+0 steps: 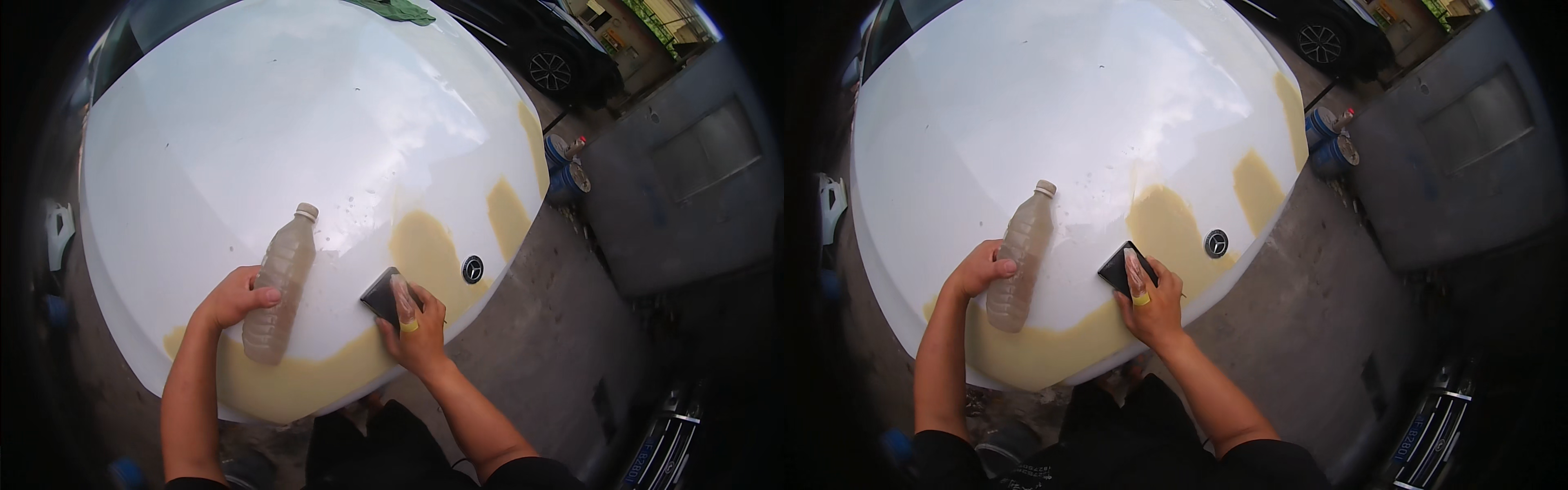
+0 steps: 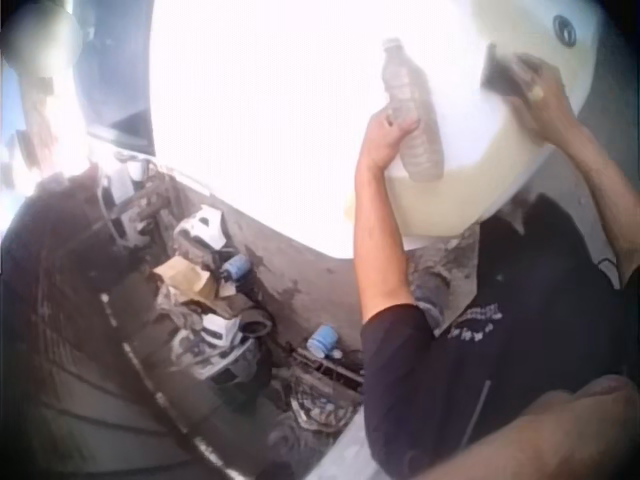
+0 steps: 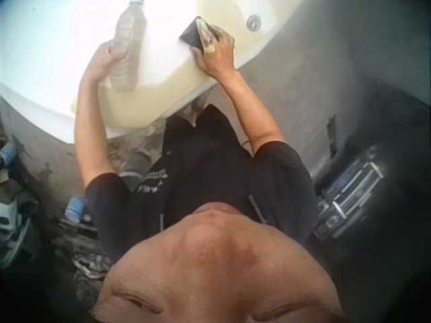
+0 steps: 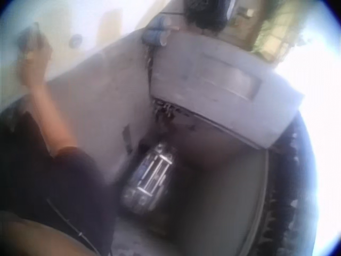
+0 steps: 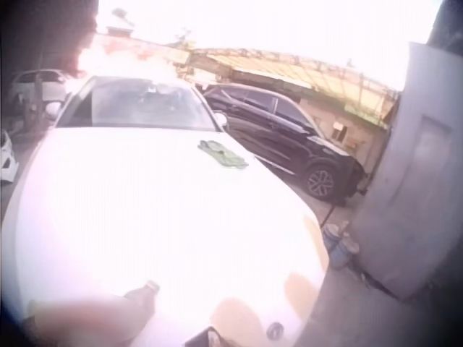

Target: The person pours liquid from a plastic bottle onto the hood of a white car and uses a sanding block to rub the surface. The person repeatedly applies liquid and sands the hood area.

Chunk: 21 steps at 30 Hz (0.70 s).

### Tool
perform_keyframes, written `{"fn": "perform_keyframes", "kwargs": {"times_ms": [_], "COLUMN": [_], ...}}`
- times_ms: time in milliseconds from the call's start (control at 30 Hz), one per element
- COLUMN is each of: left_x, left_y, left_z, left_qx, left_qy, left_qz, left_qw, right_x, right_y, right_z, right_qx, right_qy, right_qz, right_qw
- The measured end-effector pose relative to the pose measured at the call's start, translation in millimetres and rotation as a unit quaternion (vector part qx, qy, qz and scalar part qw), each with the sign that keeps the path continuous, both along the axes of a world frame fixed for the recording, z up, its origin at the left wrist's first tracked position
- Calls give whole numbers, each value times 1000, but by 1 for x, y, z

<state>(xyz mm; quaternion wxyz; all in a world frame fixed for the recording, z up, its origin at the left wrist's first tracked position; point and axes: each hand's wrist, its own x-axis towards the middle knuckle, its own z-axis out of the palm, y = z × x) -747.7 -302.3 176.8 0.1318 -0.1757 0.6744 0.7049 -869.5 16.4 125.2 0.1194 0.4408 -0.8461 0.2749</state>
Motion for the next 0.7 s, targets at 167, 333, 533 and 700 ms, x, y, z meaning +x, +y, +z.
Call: {"fn": "perform_keyframes", "kwargs": {"times_ms": [167,333,533,700], "left_x": [-3,2,-2,-1], "left_y": [5,0,-5,-2], "left_z": [5,2,8,19], "left_qx": [2,-8,-2,-1], "left_qy": [-9,-13,-24,-36], "left_qz": [-7,5,-17,-17], "left_qw": [1000,1000,1000,999], "right_x": [-94,-49,-40,-99], "right_y": [-65,-34,-27,-75], "right_z": [31,11,16,46], "right_qx": [-43,-7,-4,-14], "right_qy": [6,3,15,-19], "right_qz": [-47,-20,-30,-65], "right_qw": [998,1000,999,998]}}
